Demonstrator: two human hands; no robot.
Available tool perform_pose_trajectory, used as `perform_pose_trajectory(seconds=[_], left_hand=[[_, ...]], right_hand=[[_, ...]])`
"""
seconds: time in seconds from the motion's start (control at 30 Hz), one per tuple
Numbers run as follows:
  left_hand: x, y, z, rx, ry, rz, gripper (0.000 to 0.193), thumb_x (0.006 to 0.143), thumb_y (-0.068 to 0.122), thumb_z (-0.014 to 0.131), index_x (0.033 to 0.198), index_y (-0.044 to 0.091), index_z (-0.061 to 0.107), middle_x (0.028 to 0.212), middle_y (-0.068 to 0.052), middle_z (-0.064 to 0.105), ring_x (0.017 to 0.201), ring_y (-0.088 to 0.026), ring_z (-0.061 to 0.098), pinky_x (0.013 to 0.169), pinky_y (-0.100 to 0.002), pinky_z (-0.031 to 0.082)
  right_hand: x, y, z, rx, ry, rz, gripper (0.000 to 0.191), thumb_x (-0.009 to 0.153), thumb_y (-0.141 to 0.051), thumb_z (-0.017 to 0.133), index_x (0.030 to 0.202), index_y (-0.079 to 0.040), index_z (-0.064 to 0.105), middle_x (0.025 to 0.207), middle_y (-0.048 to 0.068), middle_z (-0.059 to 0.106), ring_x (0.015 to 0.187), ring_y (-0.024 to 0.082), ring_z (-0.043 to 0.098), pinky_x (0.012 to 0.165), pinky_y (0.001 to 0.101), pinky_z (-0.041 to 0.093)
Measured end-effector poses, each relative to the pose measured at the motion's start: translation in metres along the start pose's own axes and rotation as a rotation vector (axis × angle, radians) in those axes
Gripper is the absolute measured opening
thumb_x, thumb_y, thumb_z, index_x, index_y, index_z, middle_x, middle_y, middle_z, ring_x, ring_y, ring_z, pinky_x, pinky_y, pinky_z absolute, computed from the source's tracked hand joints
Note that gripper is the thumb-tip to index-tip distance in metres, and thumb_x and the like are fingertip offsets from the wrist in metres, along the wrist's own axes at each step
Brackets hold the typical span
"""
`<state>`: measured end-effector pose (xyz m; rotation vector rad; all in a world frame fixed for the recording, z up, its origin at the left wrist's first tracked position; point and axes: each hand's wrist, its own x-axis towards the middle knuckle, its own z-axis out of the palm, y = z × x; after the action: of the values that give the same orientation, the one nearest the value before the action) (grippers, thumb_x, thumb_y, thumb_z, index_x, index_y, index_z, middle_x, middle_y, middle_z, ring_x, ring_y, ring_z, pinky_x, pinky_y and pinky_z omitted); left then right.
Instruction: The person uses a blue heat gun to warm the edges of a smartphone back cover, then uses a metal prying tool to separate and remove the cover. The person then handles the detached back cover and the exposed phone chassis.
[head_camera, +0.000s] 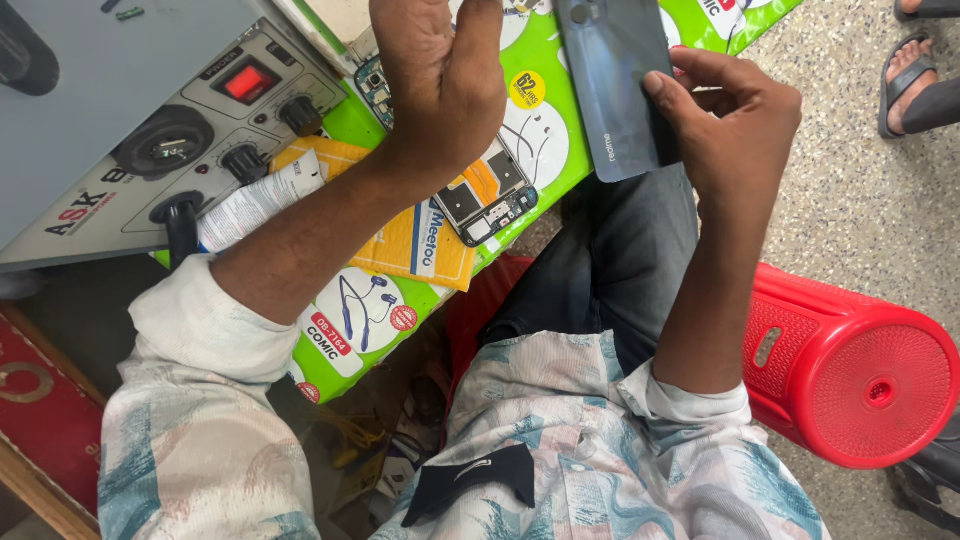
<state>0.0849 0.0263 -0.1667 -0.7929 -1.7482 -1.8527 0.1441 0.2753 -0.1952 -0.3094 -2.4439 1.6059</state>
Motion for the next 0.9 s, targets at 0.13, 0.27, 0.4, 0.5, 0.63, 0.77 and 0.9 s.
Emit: perform_pose_trajectory(seconds=[0.13,0.27,0.4,0.5,0.63,0.77,0.9], left_hand=[[0.003,0.007,0.002,0.020,0.011,0.025,0.017,0.109,-0.006,0.054,0.093,-0.001,0.054,0.081,-0.005,0.056,0.072,-0.012,0.051,0.066,-0.032,0.041],[0.006,0.005,0.001,-0.018,0.001,0.092,0.018,0.106,-0.008,0.051,0.090,-0.002,0.056,0.082,-0.005,0.058,0.072,-0.012,0.053,0.065,-0.033,0.041],[-0.001,-0.006,0.000,-0.007,0.053,0.083,0.030,0.105,-0.009,0.054,0.077,-0.001,0.049,0.069,-0.002,0.047,0.056,-0.008,0.038,0.053,-0.030,0.027],[-0.011,-0.013,-0.004,-0.061,0.063,0.020,0.043,0.105,-0.009,0.054,0.067,0.004,0.038,0.059,0.001,0.043,0.046,-0.005,0.034,0.047,-0.027,0.021],[-0.016,-0.018,-0.008,-0.072,0.100,-0.005,0.046,0.106,-0.009,0.055,0.067,0.003,0.035,0.059,0.000,0.040,0.045,-0.007,0.028,0.047,-0.030,0.018],[-0.015,-0.017,-0.007,-0.028,0.117,0.051,0.045,0.104,-0.009,0.056,0.066,0.004,0.036,0.058,0.001,0.040,0.046,-0.006,0.027,0.048,-0.030,0.017],[-0.016,-0.002,0.002,-0.031,0.109,0.002,0.040,0.106,-0.009,0.058,0.073,0.001,0.039,0.065,-0.001,0.041,0.053,-0.009,0.031,0.051,-0.031,0.022]], right_hand=[[0.001,-0.007,0.007,-0.152,0.009,-0.228,0.026,0.093,-0.005,0.090,0.115,-0.001,0.077,0.097,0.007,0.079,0.087,0.010,0.076,0.077,0.0222,0.060],[-0.005,-0.016,0.020,-0.236,0.079,-0.241,0.023,0.093,-0.008,0.090,0.107,-0.004,0.073,0.091,0.005,0.078,0.081,0.009,0.076,0.068,0.0224,0.059],[-0.010,-0.010,0.025,-0.242,0.167,-0.340,0.014,0.100,-0.004,0.084,0.108,-0.004,0.072,0.097,0.005,0.078,0.082,0.011,0.074,0.068,0.0237,0.054],[-0.016,0.007,0.018,0.169,0.295,-0.311,0.007,0.114,-0.006,0.076,0.116,-0.004,0.070,0.104,0.007,0.075,0.086,0.012,0.073,0.073,0.0250,0.060],[-0.045,0.022,0.036,0.350,0.403,-0.105,0.005,0.109,-0.008,0.067,0.106,-0.005,0.064,0.093,0.006,0.068,0.080,0.012,0.065,0.072,0.0272,0.054],[-0.084,0.007,0.081,-0.112,0.102,-0.268,0.029,0.103,-0.009,0.067,0.131,-0.001,0.063,0.129,0.020,0.067,0.122,0.034,0.063,0.106,0.0420,0.049],[-0.092,-0.026,0.111,-0.241,-0.251,-0.518,0.057,0.087,-0.025,0.078,0.135,-0.001,0.059,0.140,0.027,0.056,0.131,0.048,0.047,0.112,0.0545,0.035]])
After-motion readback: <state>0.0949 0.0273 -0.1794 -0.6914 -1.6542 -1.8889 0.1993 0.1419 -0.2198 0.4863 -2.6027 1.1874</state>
